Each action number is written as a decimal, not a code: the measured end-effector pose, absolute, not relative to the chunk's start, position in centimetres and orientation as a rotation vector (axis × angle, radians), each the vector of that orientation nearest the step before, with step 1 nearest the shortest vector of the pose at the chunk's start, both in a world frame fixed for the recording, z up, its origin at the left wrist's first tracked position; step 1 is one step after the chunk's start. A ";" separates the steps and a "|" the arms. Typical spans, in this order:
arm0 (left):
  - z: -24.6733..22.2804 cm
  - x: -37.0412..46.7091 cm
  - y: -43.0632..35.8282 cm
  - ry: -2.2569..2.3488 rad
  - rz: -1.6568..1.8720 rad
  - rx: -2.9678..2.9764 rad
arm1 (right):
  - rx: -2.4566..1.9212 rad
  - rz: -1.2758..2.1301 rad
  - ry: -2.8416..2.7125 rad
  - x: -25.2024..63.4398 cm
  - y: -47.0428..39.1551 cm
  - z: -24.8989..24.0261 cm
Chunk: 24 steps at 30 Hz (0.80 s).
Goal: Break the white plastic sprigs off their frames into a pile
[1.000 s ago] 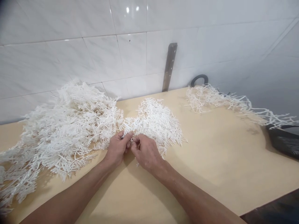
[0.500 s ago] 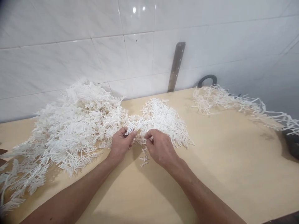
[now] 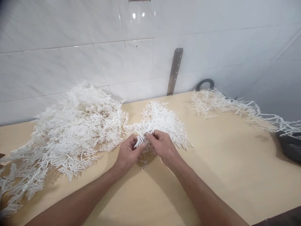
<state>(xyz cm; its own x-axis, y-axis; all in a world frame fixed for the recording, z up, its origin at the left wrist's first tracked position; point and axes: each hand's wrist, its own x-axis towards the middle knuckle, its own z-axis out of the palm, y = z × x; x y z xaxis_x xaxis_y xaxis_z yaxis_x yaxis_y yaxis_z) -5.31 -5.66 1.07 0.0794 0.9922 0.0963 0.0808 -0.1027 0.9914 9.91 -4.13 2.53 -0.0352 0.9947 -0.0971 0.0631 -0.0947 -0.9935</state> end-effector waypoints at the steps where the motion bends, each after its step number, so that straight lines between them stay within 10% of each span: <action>1: 1.2 -5.3 -5.7 1.141 1.179 1.370 | -1.300 1.276 -1.222 9.8 -4.1 2.5; 24: 2.2 -5.4 -5.4 1.309 1.159 1.230 | -1.341 1.071 -1.230 9.8 -3.9 1.8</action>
<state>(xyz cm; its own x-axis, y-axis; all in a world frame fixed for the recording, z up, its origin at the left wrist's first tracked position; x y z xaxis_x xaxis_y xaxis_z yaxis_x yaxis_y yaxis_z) -5.37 -5.36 2.16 -0.0286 0.9989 -0.0370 0.0841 0.0393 0.9957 9.75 -3.95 1.82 0.0959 0.9953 0.0114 0.1253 -0.0007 -0.9921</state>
